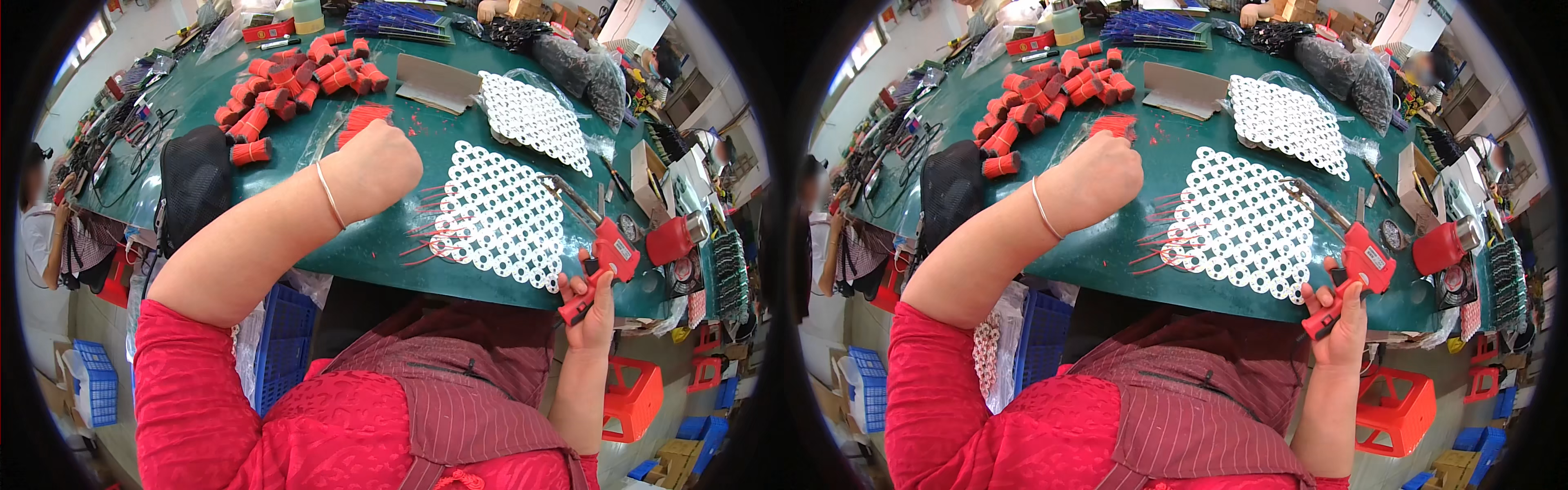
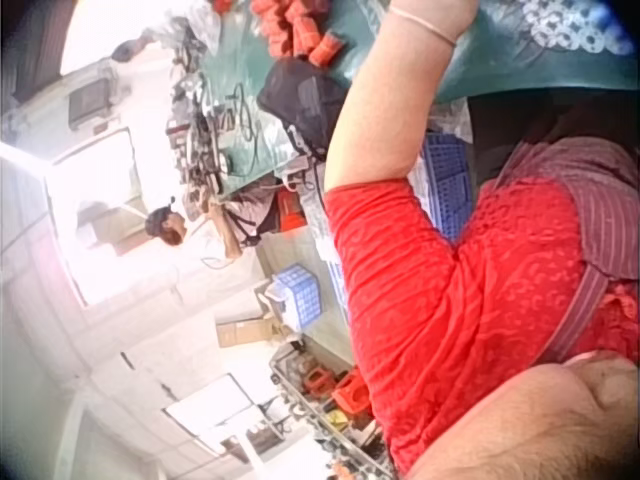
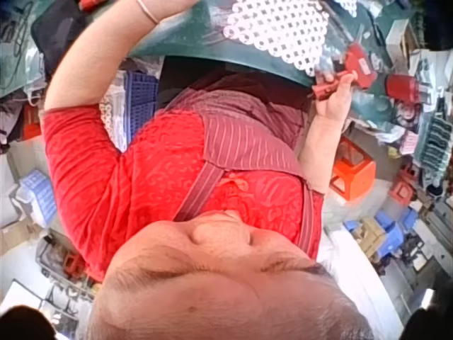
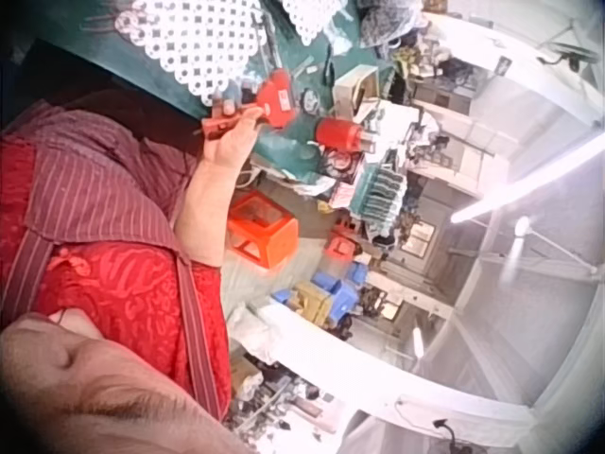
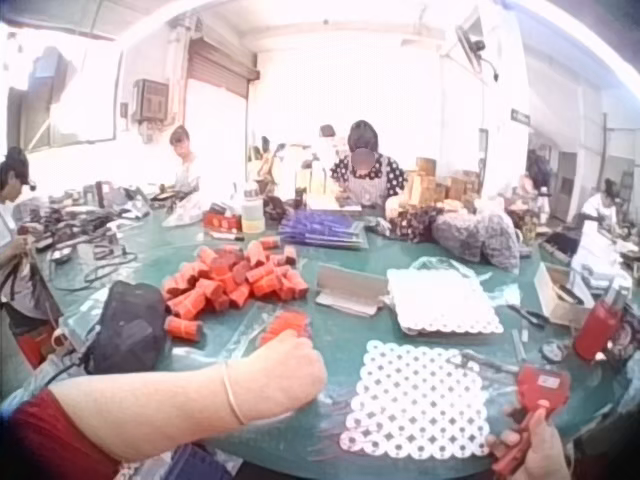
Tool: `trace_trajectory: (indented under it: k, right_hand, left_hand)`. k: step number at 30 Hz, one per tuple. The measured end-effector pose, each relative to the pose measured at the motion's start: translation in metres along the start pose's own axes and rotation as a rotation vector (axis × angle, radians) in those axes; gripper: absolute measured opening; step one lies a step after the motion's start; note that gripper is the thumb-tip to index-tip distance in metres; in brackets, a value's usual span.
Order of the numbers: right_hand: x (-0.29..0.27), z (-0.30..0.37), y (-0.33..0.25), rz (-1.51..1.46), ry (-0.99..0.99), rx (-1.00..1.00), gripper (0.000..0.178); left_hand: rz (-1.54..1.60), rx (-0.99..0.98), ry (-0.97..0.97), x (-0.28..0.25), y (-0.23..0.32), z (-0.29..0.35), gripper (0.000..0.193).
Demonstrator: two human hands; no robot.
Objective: The person connects red wires to circular LED panels using a handheld soldering iron, attaching them one by one as the panels are arranged on an assembly grid.
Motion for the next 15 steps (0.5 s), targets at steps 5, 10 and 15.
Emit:
trace_trajectory:
  k: [5, 10, 15]
  right_hand:
    - [0.002, 0.001, -0.001, -0.009, -0.008, 0.002, 0.061]
    - [0.002, 0.001, -0.001, -0.02, -0.039, 0.003, 0.06]
    - [-0.001, -0.001, 0.0, -0.023, -0.037, 0.013, 0.059]
  left_hand:
    - [-0.04, 0.039, -0.038, 0.003, 0.007, -0.005, 0.004]
    - [-0.032, 0.042, -0.034, 0.0, 0.009, -0.008, 0.003]
    - [-0.063, 0.039, -0.127, 0.004, 0.014, -0.012, 0.005]
Point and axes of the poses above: each hand's wrist, its own z-axis away from the middle knuckle, its own x-axis out of the palm, y = z × x, the point moved 4 cm from there along -z, towards the middle knuckle, and after that the axes turned 3 degrees about y, right-handed, at the moved point
